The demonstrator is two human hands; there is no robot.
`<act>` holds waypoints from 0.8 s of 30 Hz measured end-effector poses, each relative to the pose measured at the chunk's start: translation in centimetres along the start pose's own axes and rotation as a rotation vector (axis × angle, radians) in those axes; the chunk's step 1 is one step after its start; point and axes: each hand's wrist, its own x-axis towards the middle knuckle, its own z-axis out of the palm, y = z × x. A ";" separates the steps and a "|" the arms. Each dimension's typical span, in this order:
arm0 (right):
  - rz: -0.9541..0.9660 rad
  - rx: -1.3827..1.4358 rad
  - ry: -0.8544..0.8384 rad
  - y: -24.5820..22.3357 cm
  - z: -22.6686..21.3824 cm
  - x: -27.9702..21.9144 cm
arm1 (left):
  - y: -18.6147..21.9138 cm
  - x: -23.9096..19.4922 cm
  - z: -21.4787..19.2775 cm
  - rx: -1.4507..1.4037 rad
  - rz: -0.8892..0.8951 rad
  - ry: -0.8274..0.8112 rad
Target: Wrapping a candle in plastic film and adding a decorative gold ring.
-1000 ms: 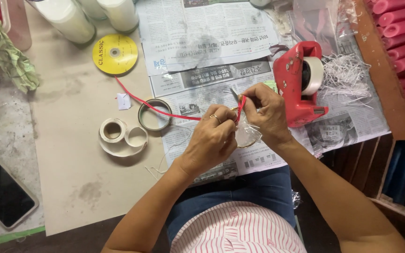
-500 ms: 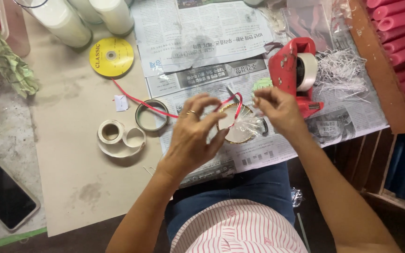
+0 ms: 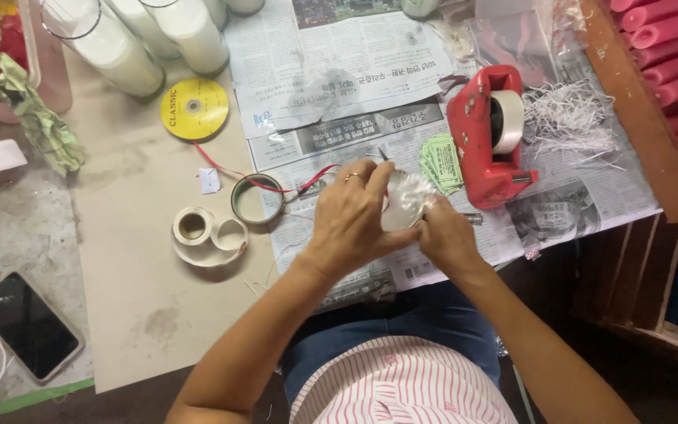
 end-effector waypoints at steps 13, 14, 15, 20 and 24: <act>0.329 1.529 -0.038 1.6 -8.5 -9.3 | -2.0 0.9 -1.4 -0.330 0.054 -0.130; 0.284 1.510 -0.027 1.3 -8.9 -9.5 | -2.4 0.7 -0.5 -0.355 0.034 -0.053; 0.283 1.510 -0.023 1.0 -9.5 -9.6 | -1.4 0.5 -0.1 -0.354 0.037 -0.053; 0.115 1.705 -0.294 0.1 -11.6 -10.4 | 1.3 -1.0 1.6 -0.086 -0.201 0.195; 0.096 1.660 -0.367 0.8 -10.9 -10.4 | -0.4 -1.0 -1.3 -0.296 -0.214 0.001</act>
